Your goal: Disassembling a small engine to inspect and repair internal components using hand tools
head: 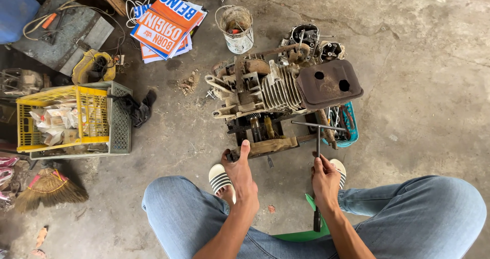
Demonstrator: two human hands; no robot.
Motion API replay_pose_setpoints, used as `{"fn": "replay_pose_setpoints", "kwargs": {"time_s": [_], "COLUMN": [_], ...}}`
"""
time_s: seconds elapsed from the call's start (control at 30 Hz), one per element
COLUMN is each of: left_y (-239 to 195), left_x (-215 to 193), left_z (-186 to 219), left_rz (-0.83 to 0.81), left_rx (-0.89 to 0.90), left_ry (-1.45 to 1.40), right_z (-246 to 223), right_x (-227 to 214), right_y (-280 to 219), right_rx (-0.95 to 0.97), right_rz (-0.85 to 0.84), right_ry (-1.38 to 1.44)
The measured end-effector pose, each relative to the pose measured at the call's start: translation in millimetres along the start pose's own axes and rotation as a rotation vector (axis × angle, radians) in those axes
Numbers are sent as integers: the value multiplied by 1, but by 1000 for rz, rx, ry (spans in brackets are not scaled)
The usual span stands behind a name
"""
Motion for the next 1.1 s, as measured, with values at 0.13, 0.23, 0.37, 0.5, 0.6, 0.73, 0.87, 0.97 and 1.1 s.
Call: {"fn": "replay_pose_setpoints", "kwargs": {"time_s": [0.13, 0.23, 0.37, 0.5, 0.6, 0.73, 0.87, 0.97, 1.1], "left_y": [-6, -41, -40, -38, -39, -53, -70, -78, -72], "left_x": [-1, -14, -24, -34, -43, -53, -60, -68, -69], "left_z": [-8, 24, 10, 2, 7, 29, 43, 42, 48], "left_rz": [-57, -67, -54, -62, -56, -88, -137, -152, -187], "left_rx": [32, -120, -103, -79, -1, 121, 145, 98, 130], "left_ry": [-117, 143, 66, 28, -14, -31, -39, -233, -430], "right_z": [2, -11, -19, -35, -56, -91, -124, -128, -99], "right_x": [-5, -8, -20, -37, -46, -57, -57, -63, -75], "right_y": [2, -2, 3, 16, 36, 83, 113, 133, 177], "right_rx": [89, 91, 121, 141, 131, 91, 111, 111, 119], "right_rz": [-7, -1, 7, 1, -56, -147, -221, -239, -272], "right_ry": [37, 72, 133, 240, 285, 226, 101, 12, -15]}}
Point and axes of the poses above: each hand's wrist, its own y-axis towards the middle knuckle, its own x-axis out of the palm, z = x × y, the point moved 10 cm from there along y, towards the middle knuckle, and after that the axes turned 10 degrees about x, right-handed, at the moved point
